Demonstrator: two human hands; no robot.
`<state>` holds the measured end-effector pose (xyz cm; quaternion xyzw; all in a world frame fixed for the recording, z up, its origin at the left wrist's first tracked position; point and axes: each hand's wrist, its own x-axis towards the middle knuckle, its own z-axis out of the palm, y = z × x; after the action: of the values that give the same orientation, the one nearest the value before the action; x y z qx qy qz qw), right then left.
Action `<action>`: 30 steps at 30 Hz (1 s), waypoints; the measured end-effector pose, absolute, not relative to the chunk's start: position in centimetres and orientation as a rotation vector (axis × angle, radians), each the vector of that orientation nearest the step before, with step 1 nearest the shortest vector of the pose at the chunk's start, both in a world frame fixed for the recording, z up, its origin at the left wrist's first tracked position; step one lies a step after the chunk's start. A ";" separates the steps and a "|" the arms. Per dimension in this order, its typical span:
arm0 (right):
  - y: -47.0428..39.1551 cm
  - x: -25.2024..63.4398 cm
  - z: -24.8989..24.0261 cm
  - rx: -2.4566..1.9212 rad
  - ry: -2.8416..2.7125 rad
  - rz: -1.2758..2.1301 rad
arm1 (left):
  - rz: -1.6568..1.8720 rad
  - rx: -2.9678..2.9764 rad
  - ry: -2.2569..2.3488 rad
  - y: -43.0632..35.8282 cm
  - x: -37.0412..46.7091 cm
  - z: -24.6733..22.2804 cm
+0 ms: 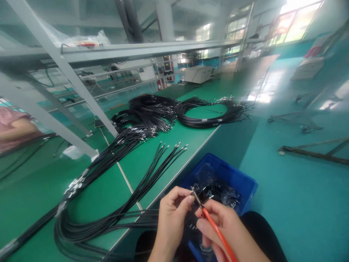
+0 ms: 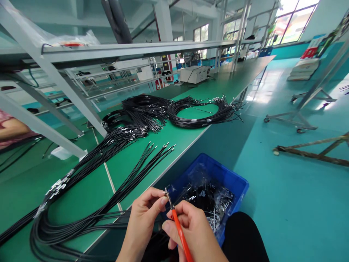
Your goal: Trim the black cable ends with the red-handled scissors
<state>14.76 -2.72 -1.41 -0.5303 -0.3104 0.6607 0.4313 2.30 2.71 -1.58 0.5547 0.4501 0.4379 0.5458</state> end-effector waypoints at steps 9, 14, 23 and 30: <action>-3.0 15.4 -1.2 -1.284 -0.881 1.725 | 1.074 1.312 1.114 2.8 2.3 -1.9; -2.6 15.4 -1.0 -1.320 -0.887 1.720 | 1.053 1.398 1.127 2.5 2.4 -2.0; -2.6 15.4 -2.2 -1.396 -0.888 1.718 | 1.077 1.528 1.191 2.6 2.9 -2.3; -3.5 15.9 -4.0 -1.293 -0.813 1.254 | 1.048 1.788 1.246 2.7 3.2 -1.7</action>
<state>15.94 -3.51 -4.00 -0.5465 -0.3435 0.5296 0.5503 3.19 2.66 -1.72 0.6915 0.4821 0.4052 0.3539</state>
